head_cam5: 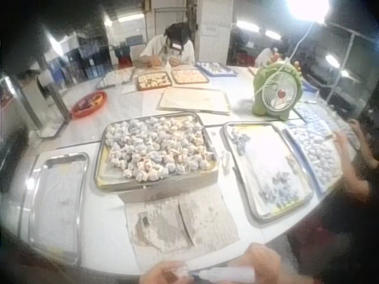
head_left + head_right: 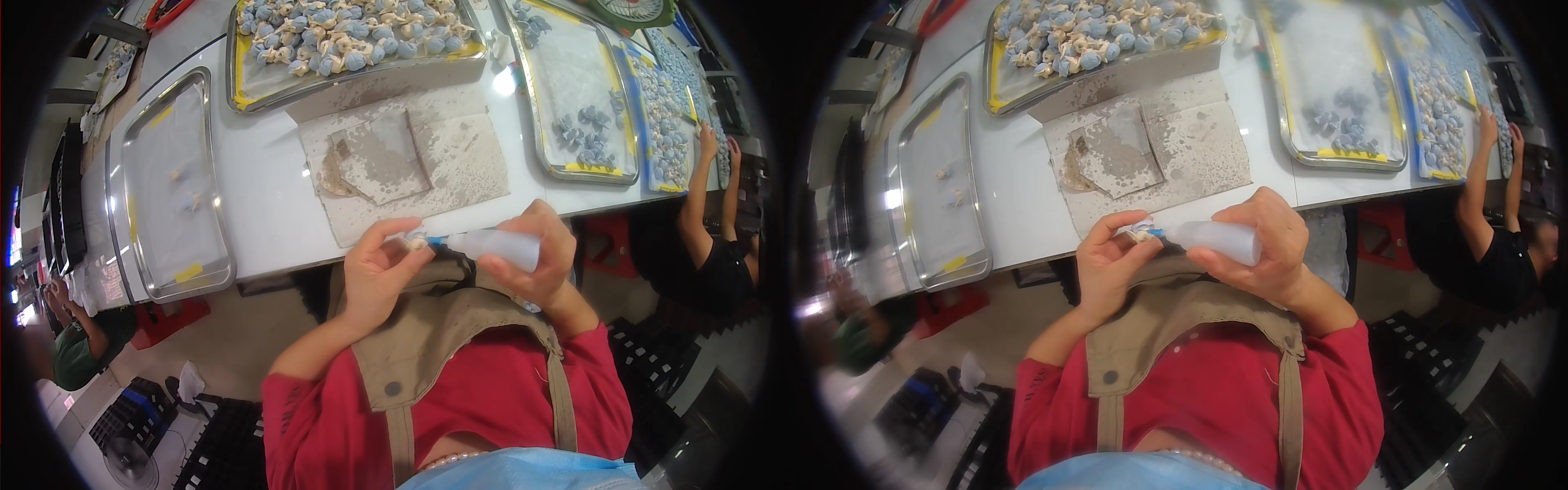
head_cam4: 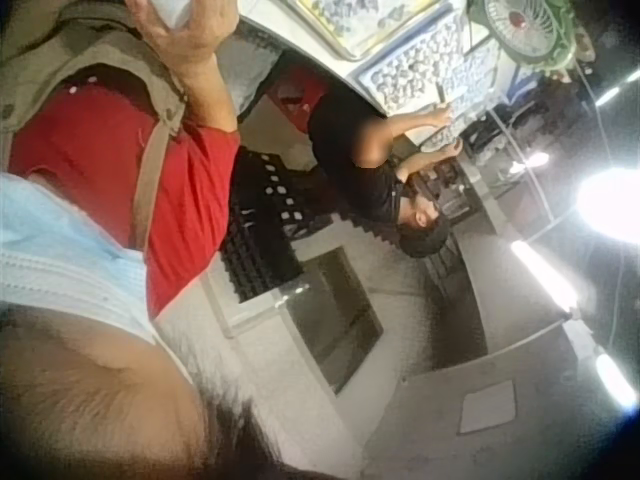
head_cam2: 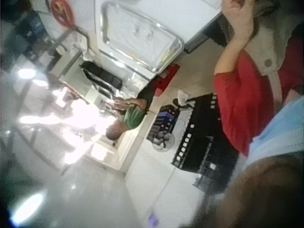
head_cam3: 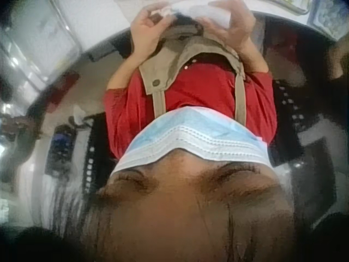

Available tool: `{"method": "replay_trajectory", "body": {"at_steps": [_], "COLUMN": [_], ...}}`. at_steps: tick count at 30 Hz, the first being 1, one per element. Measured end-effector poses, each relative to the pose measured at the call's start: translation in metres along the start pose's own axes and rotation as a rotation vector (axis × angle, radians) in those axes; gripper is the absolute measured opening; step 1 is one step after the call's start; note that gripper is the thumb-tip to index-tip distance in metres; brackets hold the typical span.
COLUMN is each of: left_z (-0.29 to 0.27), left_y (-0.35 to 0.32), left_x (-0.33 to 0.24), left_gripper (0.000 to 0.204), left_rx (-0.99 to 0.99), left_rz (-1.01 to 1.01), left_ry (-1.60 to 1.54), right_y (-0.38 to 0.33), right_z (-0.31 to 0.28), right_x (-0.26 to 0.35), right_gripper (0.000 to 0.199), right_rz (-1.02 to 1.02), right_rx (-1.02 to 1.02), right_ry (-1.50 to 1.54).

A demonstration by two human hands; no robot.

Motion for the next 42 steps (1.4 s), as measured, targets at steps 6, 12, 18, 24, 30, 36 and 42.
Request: {"method": "replay_trajectory", "body": {"at_steps": [6,12,18,24,30,36,42], "left_z": [0.0,-0.002,-0.001,-0.001,-0.005,-0.006,-0.003], "left_y": [0.0,0.003,0.003,0.002,0.004,0.006,0.005], "left_x": [-0.002,0.001,0.002,0.001,0.002,0.003,-0.004], "left_gripper": [0.035,0.032,0.031,0.03,0.03,0.029,0.031], "left_rx": [-0.018,-0.046,-0.022,-0.02,-0.03,-0.023,0.0], "left_rz": [-0.026,0.002,0.02,0.016,0.012,0.017,0.083], "left_ry": [0.009,-0.046,-0.044,-0.043,-0.049,-0.073,-0.111], "right_y": [0.0,-0.005,-0.002,-0.002,-0.002,0.008,0.02], "right_z": [0.0,-0.005,-0.003,-0.001,-0.004,0.014,0.042], "right_x": [-0.001,-0.007,-0.006,-0.008,-0.01,-0.04,-0.08], "right_gripper": [0.034,0.032,0.032,0.032,0.031,0.017,0.014], "right_rz": [0.003,0.04,0.046,0.064,0.122,0.402,0.375], "right_rx": [0.026,0.006,-0.024,-0.038,-0.03,-0.204,-0.119], "right_ry": [0.012,0.045,0.028,0.022,0.061,0.147,-0.057]}}
Point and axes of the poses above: each hand's wrist, its own y-axis towards the middle knuckle, its own z-axis out of the palm, x = y × z, the point moved 4 cm from there along y, towards the middle knuckle, and after that the axes turned 11 degrees about -x, right-handed, at the moved point
